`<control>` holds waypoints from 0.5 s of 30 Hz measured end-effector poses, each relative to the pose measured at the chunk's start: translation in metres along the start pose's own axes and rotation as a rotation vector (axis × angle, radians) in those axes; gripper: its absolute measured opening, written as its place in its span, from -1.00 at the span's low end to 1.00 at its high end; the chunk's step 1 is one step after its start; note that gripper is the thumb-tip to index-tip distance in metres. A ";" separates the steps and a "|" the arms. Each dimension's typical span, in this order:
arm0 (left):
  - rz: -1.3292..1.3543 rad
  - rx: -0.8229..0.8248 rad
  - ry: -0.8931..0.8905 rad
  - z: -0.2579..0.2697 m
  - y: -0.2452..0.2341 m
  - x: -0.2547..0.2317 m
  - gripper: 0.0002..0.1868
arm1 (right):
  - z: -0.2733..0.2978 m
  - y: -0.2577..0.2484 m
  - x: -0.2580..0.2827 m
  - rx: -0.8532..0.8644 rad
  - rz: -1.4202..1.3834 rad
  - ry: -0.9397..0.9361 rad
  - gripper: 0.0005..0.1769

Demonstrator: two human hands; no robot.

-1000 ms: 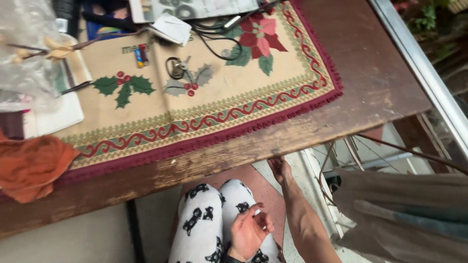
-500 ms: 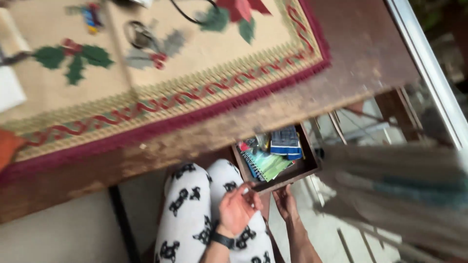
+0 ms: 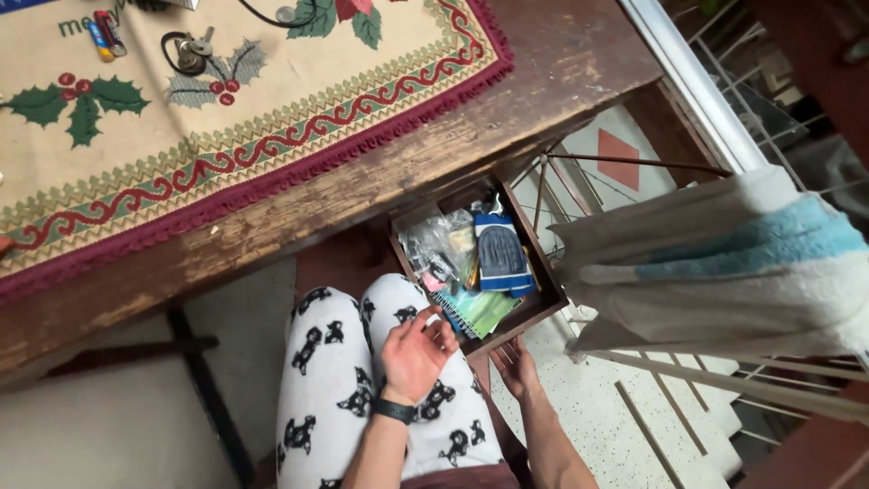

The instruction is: Emptying a wooden drawer of various items and then wiping it clean with a cloth.

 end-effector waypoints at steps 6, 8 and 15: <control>0.032 0.018 -0.020 -0.005 -0.004 0.002 -0.43 | 0.057 -0.004 0.006 -0.044 0.237 -0.008 -0.05; 0.040 0.015 -0.023 -0.006 -0.005 0.003 -0.43 | 0.080 -0.004 0.003 -0.068 0.405 -0.026 -0.11; 0.028 -0.043 0.045 0.017 0.027 -0.003 -0.19 | 0.197 0.051 -0.032 0.121 0.883 0.145 -0.07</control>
Point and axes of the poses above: each hand's wrist, its own z-axis away from the middle knuckle, its own y-axis out of the palm, x = y × z, the point moved 5 cm from there along -z, towards the middle knuckle, and after that the axes turned 5 degrees about y, right-handed, at the moved point
